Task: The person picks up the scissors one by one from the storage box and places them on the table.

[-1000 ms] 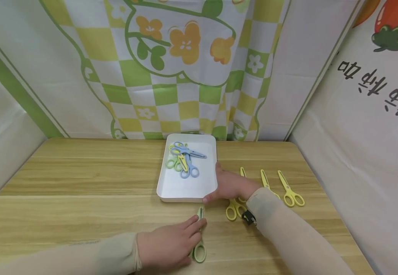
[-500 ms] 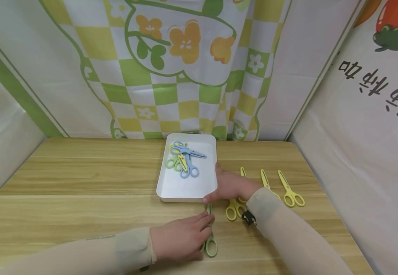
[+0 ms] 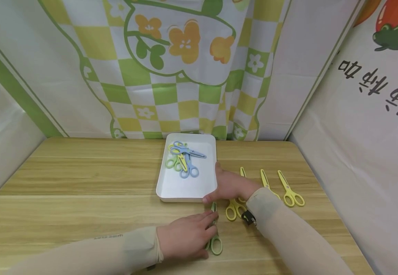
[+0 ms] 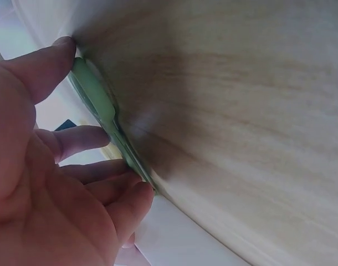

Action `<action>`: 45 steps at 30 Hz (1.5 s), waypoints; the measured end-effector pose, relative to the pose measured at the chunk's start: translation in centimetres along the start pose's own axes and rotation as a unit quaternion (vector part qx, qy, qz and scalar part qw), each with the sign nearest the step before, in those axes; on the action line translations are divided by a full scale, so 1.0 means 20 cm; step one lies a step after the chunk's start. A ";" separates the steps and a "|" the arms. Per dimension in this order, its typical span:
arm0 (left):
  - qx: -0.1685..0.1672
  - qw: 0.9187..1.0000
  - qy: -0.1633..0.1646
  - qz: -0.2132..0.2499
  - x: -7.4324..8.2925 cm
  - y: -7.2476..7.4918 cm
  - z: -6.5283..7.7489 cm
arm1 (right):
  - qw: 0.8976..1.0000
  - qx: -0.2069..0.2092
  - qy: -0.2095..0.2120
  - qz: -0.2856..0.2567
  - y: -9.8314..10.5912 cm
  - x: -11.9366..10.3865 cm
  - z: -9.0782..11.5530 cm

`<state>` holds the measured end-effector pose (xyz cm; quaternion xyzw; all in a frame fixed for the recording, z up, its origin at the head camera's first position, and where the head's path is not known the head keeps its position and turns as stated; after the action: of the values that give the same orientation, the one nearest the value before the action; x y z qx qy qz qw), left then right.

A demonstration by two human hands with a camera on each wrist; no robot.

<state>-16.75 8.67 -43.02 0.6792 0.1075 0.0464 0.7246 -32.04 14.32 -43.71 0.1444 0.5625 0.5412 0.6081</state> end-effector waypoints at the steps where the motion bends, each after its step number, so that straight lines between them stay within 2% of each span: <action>1: -0.001 1.000 0.002 0.002 0.00 0.00 0.00 | 1.000 0.000 0.000 -0.001 0.00 0.00 0.00; 8: -0.009 1.000 0.017 0.011 -0.01 0.00 0.00 | 1.000 0.002 -0.002 0.003 0.00 0.00 0.00; 16: -0.036 0.999 0.027 0.027 0.01 0.01 0.03 | 1.000 -0.004 0.010 -0.004 0.00 -0.02 0.01; 19: -0.029 0.999 0.024 0.037 0.02 0.05 0.05 | 1.000 -0.004 0.003 0.000 0.01 -0.02 0.02; 24: -0.005 0.999 -0.009 0.037 0.03 0.11 0.06 | 1.000 -0.003 -0.023 0.004 0.01 0.00 0.02; 28: 0.014 0.999 -0.022 0.038 0.00 0.17 0.06 | 1.000 -0.001 -0.026 -0.003 0.01 0.00 0.02; 31: 0.030 0.998 -0.008 0.053 -0.08 0.21 0.07 | 1.000 0.004 -0.004 -0.010 0.02 -0.01 0.01; 33: 0.046 0.997 0.005 0.062 -0.14 0.24 0.09 | 1.000 0.010 0.007 0.005 0.03 -0.02 0.02; 37: 0.072 0.994 0.050 0.059 -0.30 0.26 0.14 | 1.000 0.005 0.012 0.028 0.02 -0.02 0.02; 42: 0.060 0.988 0.127 0.066 -0.53 0.18 0.23 | 1.000 -0.010 0.011 0.010 0.01 -0.02 0.01; 45: 0.057 0.983 0.162 0.070 -0.65 0.12 0.28 | 1.000 -0.011 -0.003 0.006 0.01 -0.02 0.01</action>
<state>-27.89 0.63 -39.14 0.7088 0.1786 0.2001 0.6524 -31.93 14.22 -43.33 0.1427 0.5537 0.5508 0.6080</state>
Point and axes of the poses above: each hand's wrist, its own z-axis away from the middle knuckle, its own y-axis out of the back of the hand, x = y × z, the point moved 9 cm from there along -z, towards the middle knuckle, and after that the axes turned 14 degrees about -y, right-handed, at the moved point
